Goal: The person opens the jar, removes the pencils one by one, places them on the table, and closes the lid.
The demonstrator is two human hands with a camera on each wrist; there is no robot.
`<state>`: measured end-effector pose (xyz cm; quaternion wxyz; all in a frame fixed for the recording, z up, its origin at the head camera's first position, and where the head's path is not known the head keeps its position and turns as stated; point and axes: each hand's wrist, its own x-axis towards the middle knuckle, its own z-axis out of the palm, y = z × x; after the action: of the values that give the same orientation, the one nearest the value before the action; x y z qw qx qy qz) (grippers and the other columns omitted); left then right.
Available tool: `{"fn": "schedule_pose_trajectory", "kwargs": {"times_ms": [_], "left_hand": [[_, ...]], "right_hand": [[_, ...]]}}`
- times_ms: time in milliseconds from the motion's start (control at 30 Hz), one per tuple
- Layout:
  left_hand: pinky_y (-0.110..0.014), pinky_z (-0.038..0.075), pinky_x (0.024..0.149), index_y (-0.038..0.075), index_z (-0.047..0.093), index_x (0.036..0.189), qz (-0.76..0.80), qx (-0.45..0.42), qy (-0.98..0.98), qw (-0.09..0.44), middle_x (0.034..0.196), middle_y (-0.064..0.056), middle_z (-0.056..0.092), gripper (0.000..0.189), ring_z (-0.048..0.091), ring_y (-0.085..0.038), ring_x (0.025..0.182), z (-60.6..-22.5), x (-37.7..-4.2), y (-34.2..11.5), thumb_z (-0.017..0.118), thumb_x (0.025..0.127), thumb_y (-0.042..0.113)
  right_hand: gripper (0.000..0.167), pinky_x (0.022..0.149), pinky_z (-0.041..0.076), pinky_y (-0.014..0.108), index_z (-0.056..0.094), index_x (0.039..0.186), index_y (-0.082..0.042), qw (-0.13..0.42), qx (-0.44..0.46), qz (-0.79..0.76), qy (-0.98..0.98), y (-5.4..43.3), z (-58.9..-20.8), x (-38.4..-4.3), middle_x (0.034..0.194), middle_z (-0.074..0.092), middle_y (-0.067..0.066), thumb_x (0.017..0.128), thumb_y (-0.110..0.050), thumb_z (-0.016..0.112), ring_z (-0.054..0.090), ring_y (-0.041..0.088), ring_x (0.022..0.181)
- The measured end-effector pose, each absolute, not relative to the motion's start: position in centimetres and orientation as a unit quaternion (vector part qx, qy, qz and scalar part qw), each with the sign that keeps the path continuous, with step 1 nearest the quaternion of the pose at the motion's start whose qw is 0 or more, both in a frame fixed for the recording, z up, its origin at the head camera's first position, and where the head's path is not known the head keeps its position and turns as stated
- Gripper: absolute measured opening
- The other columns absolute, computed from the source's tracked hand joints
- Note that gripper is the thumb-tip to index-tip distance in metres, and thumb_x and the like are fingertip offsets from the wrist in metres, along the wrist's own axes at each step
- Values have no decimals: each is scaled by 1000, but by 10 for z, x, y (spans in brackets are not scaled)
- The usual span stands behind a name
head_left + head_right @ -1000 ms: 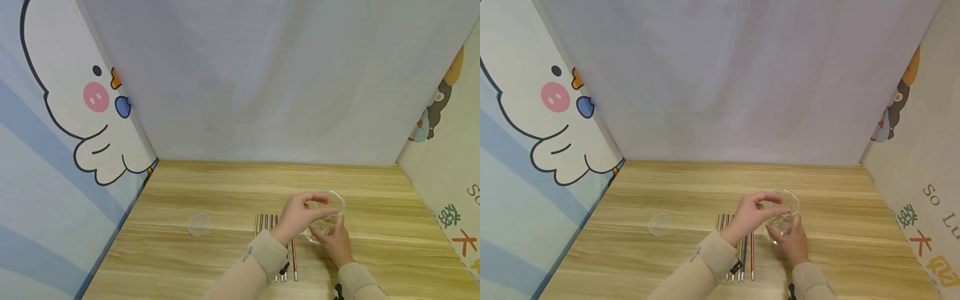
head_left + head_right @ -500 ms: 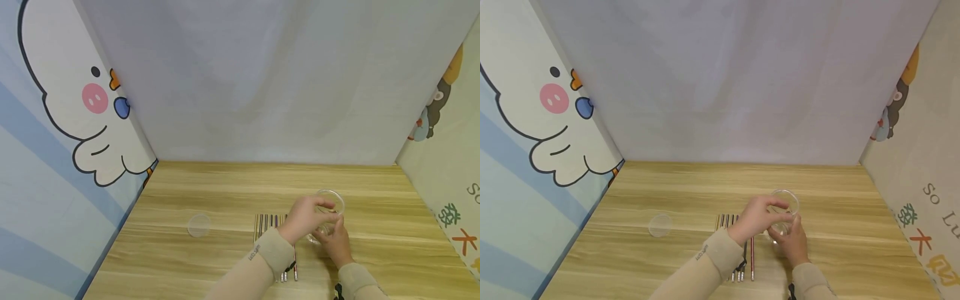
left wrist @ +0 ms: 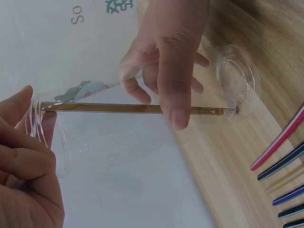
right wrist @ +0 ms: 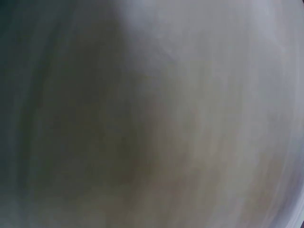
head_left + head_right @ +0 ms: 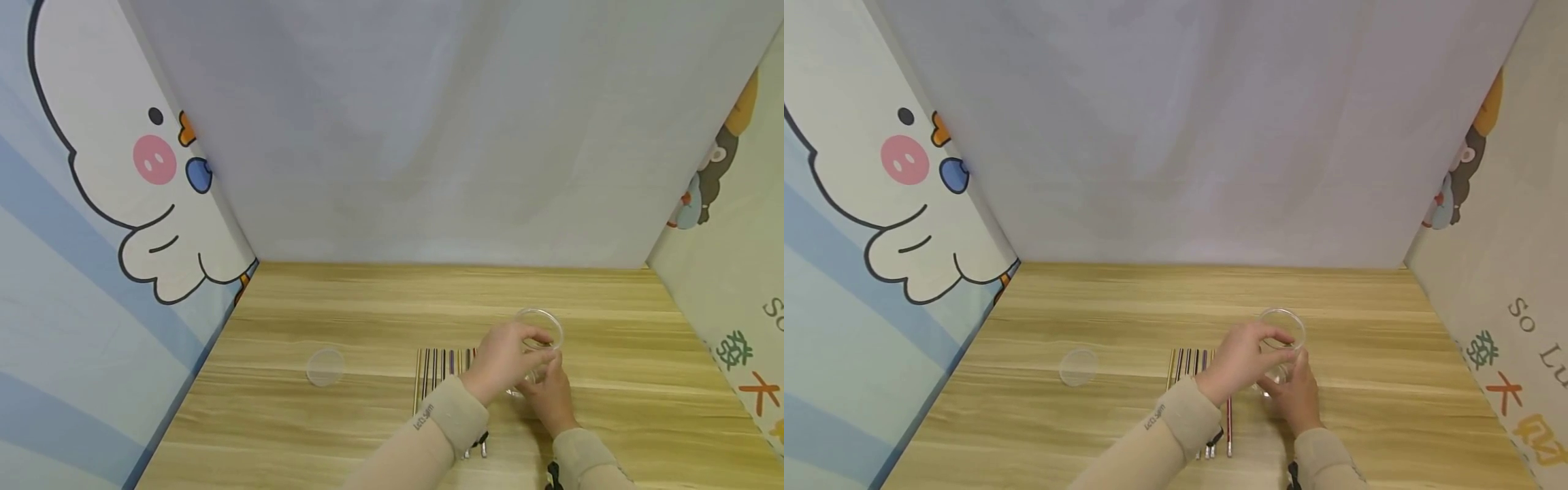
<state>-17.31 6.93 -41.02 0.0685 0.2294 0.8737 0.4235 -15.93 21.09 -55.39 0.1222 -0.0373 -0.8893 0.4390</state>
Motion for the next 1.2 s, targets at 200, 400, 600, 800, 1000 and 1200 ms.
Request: {"fn": "schedule_pose_trajectory", "kwargs": {"times_ms": [200, 400, 600, 800, 1000, 1200], "left_hand": [[-11, 47, 81, 24, 72, 112, 398, 248, 882, 50, 109, 15, 72, 22, 65, 4, 87, -412, -173, 70, 69, 93, 34], [-11, 46, 86, 25, 72, 112, 383, 271, 882, 50, 108, 15, 73, 21, 65, 4, 95, -412, -176, 68, 67, 94, 36], [-10, 45, 74, 24, 73, 114, 415, 259, 869, 70, 109, 14, 73, 24, 48, 2, 54, -411, -179, 65, 71, 91, 32], [-14, 31, 44, 22, 72, 118, 415, 276, 862, 91, 114, 12, 73, 26, 25, -2, 41, -409, -182, 59, 67, 94, 31], [-13, 35, 47, 18, 72, 119, 397, 310, 858, 95, 114, 8, 73, 26, 28, -1, 42, -407, -188, 54, 64, 97, 26], [-13, 43, 52, 18, 75, 113, 408, 312, 853, 92, 106, 7, 76, 22, 37, 0, 47, -406, -195, 49, 68, 93, 26]], "right_hand": [[65, 58, 37, 28, 30, 125, 3, 116, -38, 440, -890, 211, -553, -158, 82, 53, 15, 82, -17, 74, 43, 17, 66], [67, 54, 35, 27, 29, 123, 2, 110, -49, 438, -891, 212, -555, -159, 68, 45, 4, 81, -18, 78, 41, 12, 57], [72, 56, 34, 29, 29, 126, 3, 95, -65, 438, -892, 211, -554, -160, 71, 43, 3, 81, -21, 80, 40, 14, 61], [70, 57, 34, 28, 30, 126, 5, 90, -73, 435, -893, 210, -552, -160, 70, 46, 4, 82, -19, 80, 41, 14, 60], [76, 54, 37, 26, 28, 132, 4, 71, -74, 450, -887, 210, -552, -161, 71, 53, 5, 84, -23, 79, 43, 10, 53], [88, 77, 54, 38, 20, 141, 4, 45, -74, 471, -878, 211, -552, -160, 110, 64, 31, 86, -33, 77, 64, 29, 79]]}}
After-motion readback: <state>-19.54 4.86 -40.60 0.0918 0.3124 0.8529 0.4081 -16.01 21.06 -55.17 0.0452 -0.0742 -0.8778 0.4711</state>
